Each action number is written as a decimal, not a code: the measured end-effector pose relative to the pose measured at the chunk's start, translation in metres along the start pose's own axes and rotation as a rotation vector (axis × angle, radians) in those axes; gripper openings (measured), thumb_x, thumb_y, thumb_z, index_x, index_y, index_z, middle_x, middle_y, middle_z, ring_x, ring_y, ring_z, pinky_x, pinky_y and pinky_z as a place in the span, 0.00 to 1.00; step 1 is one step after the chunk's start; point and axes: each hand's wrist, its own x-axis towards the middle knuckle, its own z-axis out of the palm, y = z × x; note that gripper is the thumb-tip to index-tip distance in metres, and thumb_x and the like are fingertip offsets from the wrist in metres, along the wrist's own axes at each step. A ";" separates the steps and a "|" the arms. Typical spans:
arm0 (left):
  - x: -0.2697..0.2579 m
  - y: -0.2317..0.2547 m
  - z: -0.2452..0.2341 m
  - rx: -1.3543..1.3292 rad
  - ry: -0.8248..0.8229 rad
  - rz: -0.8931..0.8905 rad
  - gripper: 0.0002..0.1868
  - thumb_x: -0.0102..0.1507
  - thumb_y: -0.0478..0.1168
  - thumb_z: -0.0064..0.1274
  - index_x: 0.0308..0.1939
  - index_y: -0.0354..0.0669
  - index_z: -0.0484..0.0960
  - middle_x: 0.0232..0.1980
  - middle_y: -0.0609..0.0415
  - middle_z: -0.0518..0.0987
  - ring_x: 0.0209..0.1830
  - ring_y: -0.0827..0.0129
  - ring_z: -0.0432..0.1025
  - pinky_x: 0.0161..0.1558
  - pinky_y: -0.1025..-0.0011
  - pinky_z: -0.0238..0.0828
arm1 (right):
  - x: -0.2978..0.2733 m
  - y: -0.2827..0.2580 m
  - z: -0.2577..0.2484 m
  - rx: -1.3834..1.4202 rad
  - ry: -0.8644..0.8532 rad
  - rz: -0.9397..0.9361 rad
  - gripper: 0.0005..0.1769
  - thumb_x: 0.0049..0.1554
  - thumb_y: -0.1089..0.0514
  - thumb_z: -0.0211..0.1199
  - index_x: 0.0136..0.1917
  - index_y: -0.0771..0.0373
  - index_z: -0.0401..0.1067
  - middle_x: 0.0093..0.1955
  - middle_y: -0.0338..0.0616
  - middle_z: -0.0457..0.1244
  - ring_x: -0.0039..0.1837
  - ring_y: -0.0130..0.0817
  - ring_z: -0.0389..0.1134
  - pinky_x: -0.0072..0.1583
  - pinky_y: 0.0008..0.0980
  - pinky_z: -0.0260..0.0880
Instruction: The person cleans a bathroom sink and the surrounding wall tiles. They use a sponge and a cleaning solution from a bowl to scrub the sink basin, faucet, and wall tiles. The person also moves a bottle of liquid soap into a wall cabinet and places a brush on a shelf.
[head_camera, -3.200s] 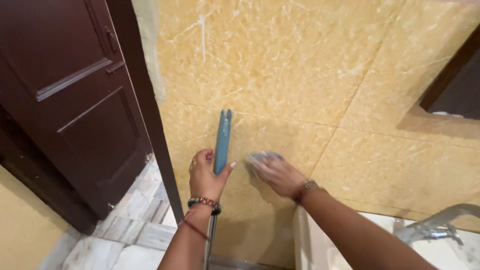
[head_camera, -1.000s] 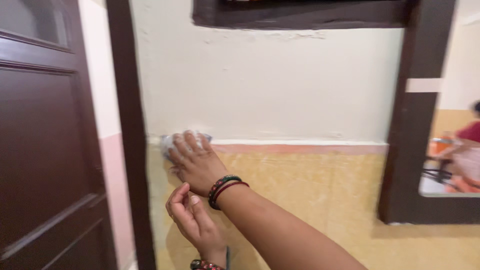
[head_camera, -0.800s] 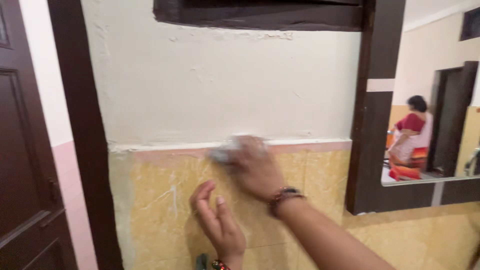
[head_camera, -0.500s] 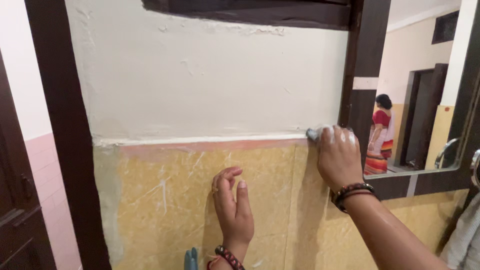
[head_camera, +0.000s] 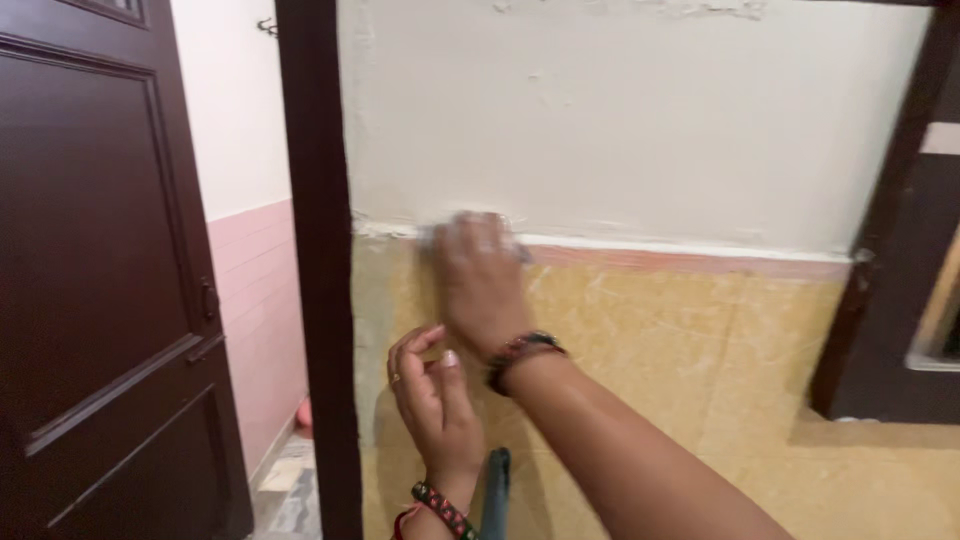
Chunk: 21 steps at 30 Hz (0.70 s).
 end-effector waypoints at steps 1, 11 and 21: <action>0.002 -0.003 -0.008 0.021 0.019 -0.001 0.15 0.68 0.35 0.44 0.58 0.36 0.73 0.62 0.47 0.73 0.58 0.62 0.70 0.54 0.68 0.69 | 0.013 -0.020 0.011 0.030 -0.084 0.004 0.24 0.54 0.61 0.55 0.65 0.61 0.65 0.68 0.56 0.57 0.72 0.57 0.55 0.69 0.57 0.56; 0.010 -0.017 -0.041 0.030 0.140 0.009 0.14 0.68 0.35 0.43 0.57 0.36 0.73 0.62 0.47 0.73 0.59 0.62 0.69 0.54 0.69 0.68 | -0.021 -0.013 0.011 0.001 -0.165 -0.479 0.31 0.58 0.58 0.51 0.76 0.54 0.62 0.81 0.48 0.49 0.81 0.50 0.46 0.77 0.58 0.47; -0.015 -0.004 -0.056 0.233 -0.332 -0.106 0.11 0.62 0.37 0.51 0.48 0.42 0.79 0.51 0.51 0.80 0.54 0.62 0.75 0.55 0.65 0.72 | -0.090 0.127 -0.082 -0.045 -0.024 0.090 0.31 0.60 0.55 0.57 0.77 0.53 0.62 0.83 0.58 0.49 0.85 0.60 0.41 0.81 0.60 0.39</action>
